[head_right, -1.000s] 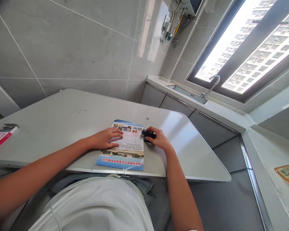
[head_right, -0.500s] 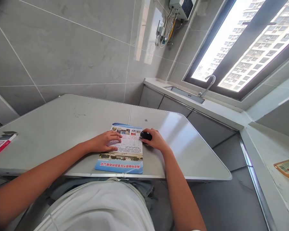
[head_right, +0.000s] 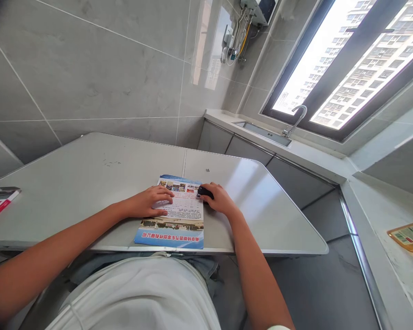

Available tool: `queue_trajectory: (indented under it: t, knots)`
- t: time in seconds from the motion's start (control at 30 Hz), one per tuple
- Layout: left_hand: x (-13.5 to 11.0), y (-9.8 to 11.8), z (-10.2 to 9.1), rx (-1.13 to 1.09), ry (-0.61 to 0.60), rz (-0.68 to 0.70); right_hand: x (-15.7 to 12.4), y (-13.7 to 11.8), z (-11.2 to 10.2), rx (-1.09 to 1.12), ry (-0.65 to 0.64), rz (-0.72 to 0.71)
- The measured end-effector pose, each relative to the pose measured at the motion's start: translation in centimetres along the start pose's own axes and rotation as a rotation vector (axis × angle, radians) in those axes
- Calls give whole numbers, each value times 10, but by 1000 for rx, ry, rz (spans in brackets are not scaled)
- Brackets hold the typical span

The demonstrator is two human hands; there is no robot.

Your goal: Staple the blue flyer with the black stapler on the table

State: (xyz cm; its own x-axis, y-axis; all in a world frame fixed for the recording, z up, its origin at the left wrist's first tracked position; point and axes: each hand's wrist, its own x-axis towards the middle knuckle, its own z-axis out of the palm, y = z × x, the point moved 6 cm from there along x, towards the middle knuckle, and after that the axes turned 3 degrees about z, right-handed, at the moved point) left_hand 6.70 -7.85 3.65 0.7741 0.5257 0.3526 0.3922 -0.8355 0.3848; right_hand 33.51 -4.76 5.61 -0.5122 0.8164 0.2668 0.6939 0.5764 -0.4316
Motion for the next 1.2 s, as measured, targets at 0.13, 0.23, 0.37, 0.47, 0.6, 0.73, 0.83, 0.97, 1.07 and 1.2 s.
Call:
queue_trajectory:
  t: [0.13, 0.23, 0.37, 0.47, 0.6, 0.73, 0.83, 0.97, 1.07, 1.2]
  knots:
    - [0, 1, 1, 18, 4, -5, 3, -4, 2, -25, 32, -14]
    - [1, 2, 1, 28, 1, -18, 3, -5, 3, -26, 33, 10]
    - [2, 3, 1, 38, -14, -33, 2, -4, 6, -51, 13, 21]
    - [3, 3, 2, 25, -5, -34, 3, -3, 7, -71, 0, 25]
    - [3, 3, 3, 21, -11, -36, 3, -4, 8, -89, -17, 23]
    - [3, 3, 3, 34, -47, -67, 3, -6, 7, -124, -29, 26]
    - [3, 3, 3, 45, -77, -95, 2, -5, 7, -117, -41, 33]
    - [3, 4, 4, 49, -92, -98, 1, -3, 7, -96, -41, 42]
    - [3, 4, 4, 53, -81, -90, 2, -3, 6, -107, -38, 42]
    - [4, 4, 4, 55, -68, -77, 3, -5, 7, -142, -36, 36]
